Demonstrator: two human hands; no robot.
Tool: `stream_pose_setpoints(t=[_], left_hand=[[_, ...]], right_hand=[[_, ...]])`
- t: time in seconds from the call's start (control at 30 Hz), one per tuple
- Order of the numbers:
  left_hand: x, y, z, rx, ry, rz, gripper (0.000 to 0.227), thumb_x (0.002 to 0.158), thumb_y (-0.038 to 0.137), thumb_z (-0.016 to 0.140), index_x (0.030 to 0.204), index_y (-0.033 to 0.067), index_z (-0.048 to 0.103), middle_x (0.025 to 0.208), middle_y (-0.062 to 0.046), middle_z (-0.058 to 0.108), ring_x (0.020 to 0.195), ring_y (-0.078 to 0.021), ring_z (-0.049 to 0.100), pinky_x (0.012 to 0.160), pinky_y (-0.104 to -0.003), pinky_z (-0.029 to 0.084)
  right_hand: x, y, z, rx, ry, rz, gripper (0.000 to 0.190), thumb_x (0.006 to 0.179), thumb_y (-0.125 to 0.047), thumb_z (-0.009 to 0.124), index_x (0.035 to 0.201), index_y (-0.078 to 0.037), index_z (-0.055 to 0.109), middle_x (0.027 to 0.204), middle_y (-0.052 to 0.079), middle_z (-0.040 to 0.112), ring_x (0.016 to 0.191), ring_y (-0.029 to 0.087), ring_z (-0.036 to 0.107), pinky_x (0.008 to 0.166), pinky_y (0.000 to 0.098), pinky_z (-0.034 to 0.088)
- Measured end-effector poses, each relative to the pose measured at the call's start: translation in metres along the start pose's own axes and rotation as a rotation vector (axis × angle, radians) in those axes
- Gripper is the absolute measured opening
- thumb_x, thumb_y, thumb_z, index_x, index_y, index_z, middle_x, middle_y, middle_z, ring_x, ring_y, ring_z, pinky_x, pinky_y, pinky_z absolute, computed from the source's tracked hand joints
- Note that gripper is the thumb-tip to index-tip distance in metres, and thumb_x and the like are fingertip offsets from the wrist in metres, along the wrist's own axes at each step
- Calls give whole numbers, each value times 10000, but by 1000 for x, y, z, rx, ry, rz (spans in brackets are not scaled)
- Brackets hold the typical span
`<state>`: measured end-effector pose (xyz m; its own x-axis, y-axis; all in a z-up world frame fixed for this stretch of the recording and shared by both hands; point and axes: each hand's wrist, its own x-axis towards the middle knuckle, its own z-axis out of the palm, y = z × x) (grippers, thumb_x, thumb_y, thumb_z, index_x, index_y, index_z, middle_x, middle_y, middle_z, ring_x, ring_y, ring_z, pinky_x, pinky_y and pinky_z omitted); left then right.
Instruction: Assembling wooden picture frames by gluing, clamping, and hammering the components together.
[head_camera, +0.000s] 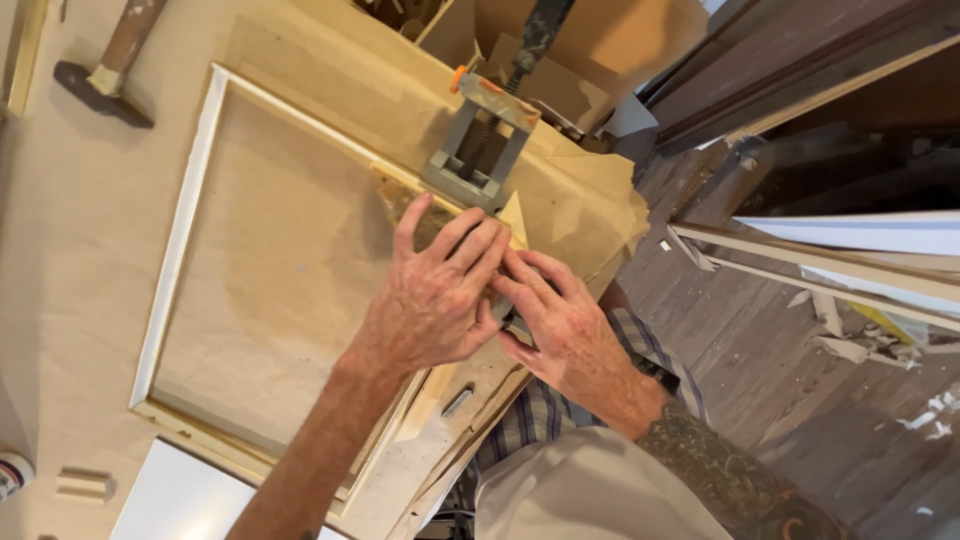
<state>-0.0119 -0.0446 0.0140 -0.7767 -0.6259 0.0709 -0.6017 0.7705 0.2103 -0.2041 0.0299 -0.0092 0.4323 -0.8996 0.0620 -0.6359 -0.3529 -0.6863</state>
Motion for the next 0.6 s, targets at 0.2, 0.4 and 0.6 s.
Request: stream_pose_setpoints(t=[0.2,0.4,0.6], left_hand=[[4,-8,-6,-13,-46,59,585,842,340,597,1329,22,648,1313,-100,638,1291,-255,565,1190,-627,256],[5,-9,-10,14,-62,67,544,882,340,574,1325,33,656,1312,-84,635,1261,-249,567,1172,-630,281],[8,-8,-11,31,-85,70,586,853,345,580,1350,41,642,1344,-77,629,1264,-248,565,1172,-631,288]], right_hand=[[-4,4,5,-16,13,3,667,866,-217,844,1406,-8,514,1472,190,534,1373,374,477,1164,478,438],[-2,4,3,-27,6,-9,666,861,-234,850,1391,-3,521,1471,210,516,1375,374,483,1183,466,415],[-4,7,1,48,-16,28,730,810,-210,885,1393,-26,486,1492,214,451,1363,389,483,1154,483,431]])
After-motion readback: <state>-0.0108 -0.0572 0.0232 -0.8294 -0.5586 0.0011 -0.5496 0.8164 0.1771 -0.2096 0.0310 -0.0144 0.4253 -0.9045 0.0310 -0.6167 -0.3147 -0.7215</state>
